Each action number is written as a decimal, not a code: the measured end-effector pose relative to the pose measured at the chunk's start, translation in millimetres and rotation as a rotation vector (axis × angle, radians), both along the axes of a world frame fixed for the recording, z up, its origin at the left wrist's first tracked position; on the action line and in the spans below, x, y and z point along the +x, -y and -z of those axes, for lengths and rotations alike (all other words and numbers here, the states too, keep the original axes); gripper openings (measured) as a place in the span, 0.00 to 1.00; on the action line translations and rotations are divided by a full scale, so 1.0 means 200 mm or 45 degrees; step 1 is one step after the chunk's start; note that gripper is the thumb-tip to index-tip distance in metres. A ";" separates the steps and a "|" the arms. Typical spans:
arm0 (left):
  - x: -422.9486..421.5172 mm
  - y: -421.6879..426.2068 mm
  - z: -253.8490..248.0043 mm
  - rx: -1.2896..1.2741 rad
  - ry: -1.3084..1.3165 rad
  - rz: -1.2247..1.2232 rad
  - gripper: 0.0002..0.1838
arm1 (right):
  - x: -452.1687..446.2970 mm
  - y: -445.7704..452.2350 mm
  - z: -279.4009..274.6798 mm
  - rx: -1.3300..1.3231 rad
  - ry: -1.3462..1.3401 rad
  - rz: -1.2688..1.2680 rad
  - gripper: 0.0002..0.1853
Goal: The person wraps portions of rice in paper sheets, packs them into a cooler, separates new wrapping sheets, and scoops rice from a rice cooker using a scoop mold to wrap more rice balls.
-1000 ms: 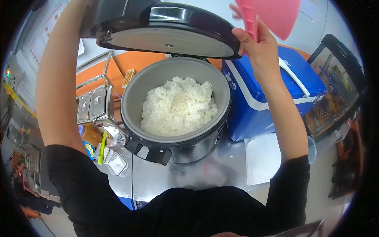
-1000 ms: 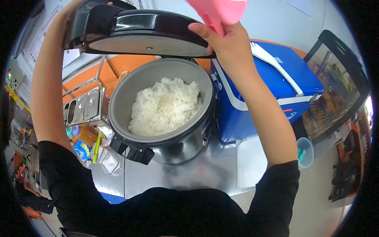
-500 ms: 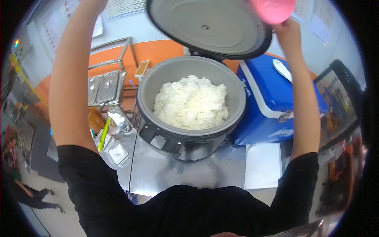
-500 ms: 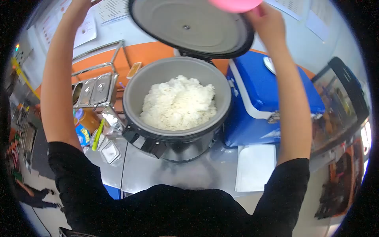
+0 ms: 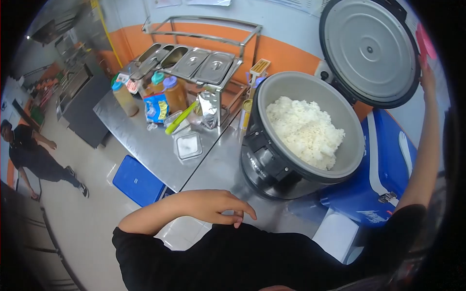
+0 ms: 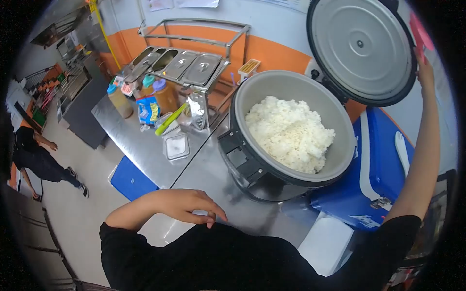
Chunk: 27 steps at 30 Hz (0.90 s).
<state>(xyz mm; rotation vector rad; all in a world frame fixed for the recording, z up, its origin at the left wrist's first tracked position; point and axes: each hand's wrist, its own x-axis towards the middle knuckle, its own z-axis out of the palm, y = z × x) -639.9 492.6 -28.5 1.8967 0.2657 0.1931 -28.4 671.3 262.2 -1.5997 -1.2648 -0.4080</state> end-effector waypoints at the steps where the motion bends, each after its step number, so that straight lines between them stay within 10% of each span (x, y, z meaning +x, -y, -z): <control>1: -0.01 0.01 0.00 -0.004 -0.055 0.018 0.18 | -0.01 0.01 0.02 -0.019 -0.041 0.041 0.41; 6: 0.05 0.11 -0.29 0.264 0.807 0.059 0.25 | 0.02 -0.02 0.15 -0.011 -0.051 0.019 0.41; 12: 0.15 0.18 -0.41 -0.189 1.297 0.337 0.30 | -0.22 0.23 0.24 -0.057 -0.130 -0.284 0.31; 15: 0.27 0.10 -0.43 0.293 1.530 0.106 0.28 | -0.53 0.46 0.34 -0.441 -0.024 -0.432 0.23; 19: 0.21 -0.17 -0.21 1.151 1.223 -0.332 0.17 | -0.87 0.58 0.55 -0.635 -0.036 -0.495 0.28; 21: 0.29 -0.28 0.02 1.109 1.242 -0.511 0.12 | -1.12 0.61 0.67 -0.850 0.175 -0.415 0.30; 22: 0.34 -0.32 0.11 1.096 1.217 -0.527 0.10 | -0.95 0.45 0.84 -0.614 0.881 -0.638 0.28; 27: 0.44 -0.35 0.21 1.574 1.085 -0.708 0.09 | -1.25 0.36 0.97 -1.257 1.179 -0.128 0.27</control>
